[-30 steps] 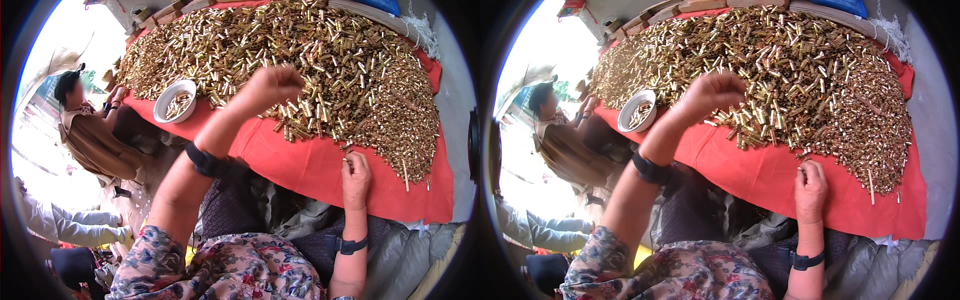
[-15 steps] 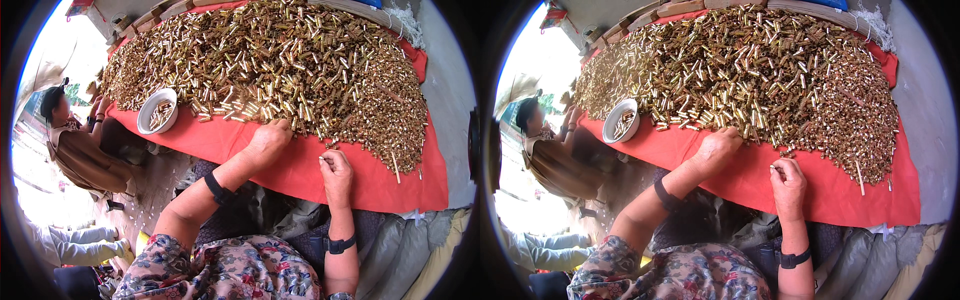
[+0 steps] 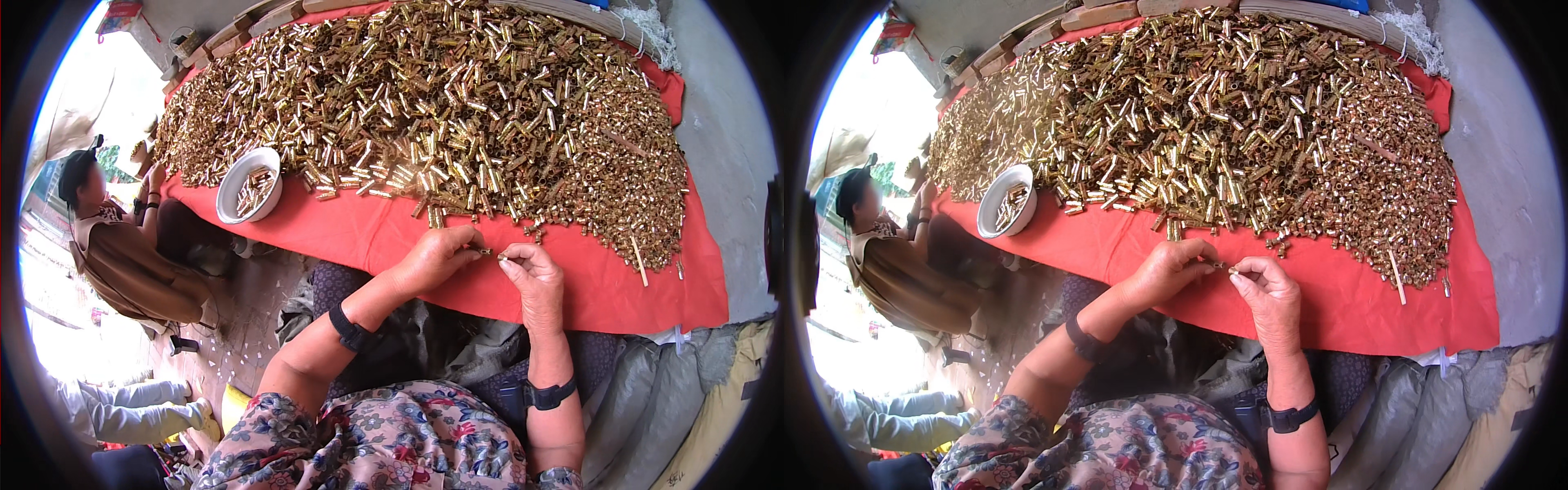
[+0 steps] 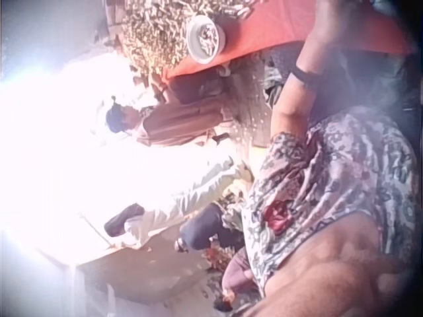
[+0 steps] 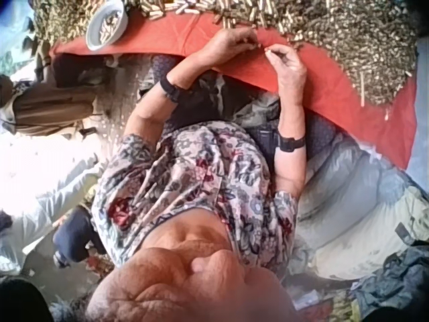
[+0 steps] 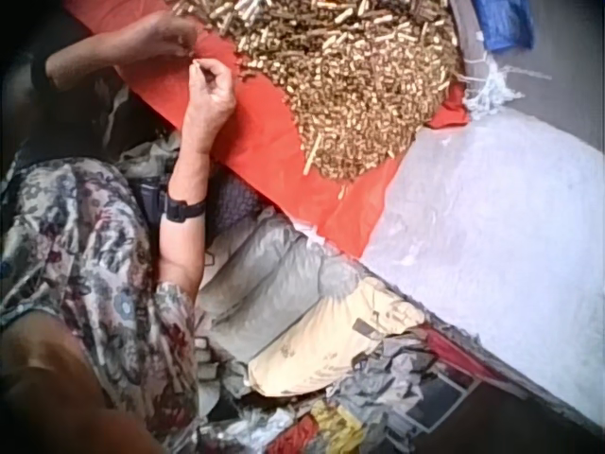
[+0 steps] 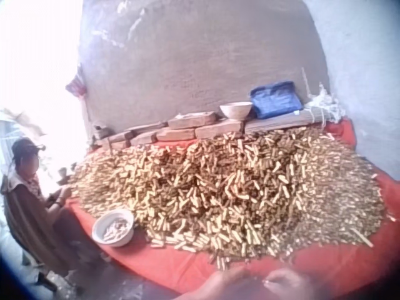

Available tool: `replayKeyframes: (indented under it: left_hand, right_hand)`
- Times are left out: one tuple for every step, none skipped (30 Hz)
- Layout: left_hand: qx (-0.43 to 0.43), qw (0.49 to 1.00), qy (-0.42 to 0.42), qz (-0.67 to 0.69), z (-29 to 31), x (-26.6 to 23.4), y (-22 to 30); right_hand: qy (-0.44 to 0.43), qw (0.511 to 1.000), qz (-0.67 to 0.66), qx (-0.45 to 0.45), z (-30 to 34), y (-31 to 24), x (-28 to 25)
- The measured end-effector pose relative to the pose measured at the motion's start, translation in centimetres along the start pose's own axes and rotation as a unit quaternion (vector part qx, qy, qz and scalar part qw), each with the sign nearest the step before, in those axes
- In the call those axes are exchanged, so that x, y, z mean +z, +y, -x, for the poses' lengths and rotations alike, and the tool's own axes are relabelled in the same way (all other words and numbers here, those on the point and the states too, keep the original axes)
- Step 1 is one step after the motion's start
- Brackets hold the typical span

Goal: Manually sorting and checking small brass mechanical components on a table.

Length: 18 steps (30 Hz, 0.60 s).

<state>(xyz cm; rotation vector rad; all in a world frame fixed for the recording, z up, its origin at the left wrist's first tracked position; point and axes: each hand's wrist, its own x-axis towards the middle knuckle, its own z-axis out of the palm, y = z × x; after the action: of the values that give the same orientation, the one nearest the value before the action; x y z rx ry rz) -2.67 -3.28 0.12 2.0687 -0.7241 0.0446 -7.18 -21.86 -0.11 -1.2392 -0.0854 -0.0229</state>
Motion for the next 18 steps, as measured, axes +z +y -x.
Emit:
replayKeyframes:
  left_hand:
    - [-0.043, 0.995, -0.011, 0.086, 0.1, 0.1, 0.3]
    - [-0.086, 0.981, -0.022, 0.170, 0.3, 0.1, 0.6]
    - [-0.085, 0.981, -0.023, 0.171, 0.4, 0.0, 1.0]
    - [-0.118, 0.968, -0.035, 0.219, 0.5, -0.1, 1.3]
    - [-0.150, 0.951, -0.047, 0.265, 0.6, -0.2, 1.5]
    - [-0.151, 0.951, -0.047, 0.265, 0.8, 0.0, 1.3]
    - [-0.146, 0.943, -0.032, 0.298, 1.1, 0.1, 0.9]
    - [-0.141, 0.933, -0.017, 0.331, 1.1, 0.2, 0.8]
    - [-0.141, 0.933, -0.018, 0.331, 1.3, 0.3, 0.9]
    - [-0.151, 0.911, -0.001, 0.383, 1.4, 0.4, 1.1]
    - [-0.160, 0.887, 0.017, 0.434, 1.5, 0.4, 1.2]
    - [-0.160, 0.887, 0.016, 0.434, 1.6, 0.5, 1.2]
    - [-0.164, 0.875, 0.028, 0.455, 1.6, 0.7, 1.2]
    - [-0.168, 0.863, 0.040, 0.475, 1.7, 0.8, 1.2]
    - [-0.168, 0.863, 0.039, 0.476, 1.7, 0.9, 1.3]
    - [-0.150, 0.869, 0.046, 0.469, 1.7, 1.0, 1.4]
    - [-0.133, 0.875, 0.053, 0.463, 1.7, 1.1, 1.5]
    - [-0.133, 0.875, 0.051, 0.463, 1.7, 1.2, 1.5]
  right_hand:
    - [0.001, 1.000, 0.001, 0.000, 0.1, 0.0, 0.0]
    - [0.002, 1.000, 0.002, 0.002, 0.1, 0.0, 0.0]
    - [0.004, 1.000, 0.002, 0.004, 0.2, 0.1, 0.0]
    - [0.005, 1.000, 0.003, 0.004, 0.2, 0.2, 0.1]
    - [0.006, 1.000, 0.002, 0.006, 0.3, 0.3, 0.1]
    - [0.008, 1.000, 0.002, 0.008, 0.4, 0.3, 0.2]
    - [0.008, 1.000, 0.002, 0.008, 0.4, 0.3, 0.2]
    - [0.010, 1.000, 0.007, 0.014, 0.5, 0.2, 0.2]
    - [0.013, 1.000, 0.013, 0.020, 0.5, 0.1, 0.2]
    - [0.014, 1.000, 0.013, 0.020, 0.6, 0.1, 0.2]
    - [0.014, 0.999, -0.010, 0.029, 0.6, 0.1, 0.3]
    - [0.014, 0.999, -0.033, 0.038, 0.6, 0.1, 0.4]
    - [0.015, 0.999, -0.033, 0.037, 0.7, 0.1, 0.4]
    - [0.017, 0.999, -0.031, 0.035, 0.7, 0.1, 0.5]
    - [0.019, 0.999, -0.028, 0.032, 0.7, 0.1, 0.4]
    - [0.020, 0.999, -0.028, 0.032, 0.7, 0.0, 0.4]
    - [0.013, 1.000, 0.013, 0.002, 0.7, 0.0, 0.3]
    - [0.006, 0.998, 0.054, -0.027, 0.7, 0.0, 0.2]
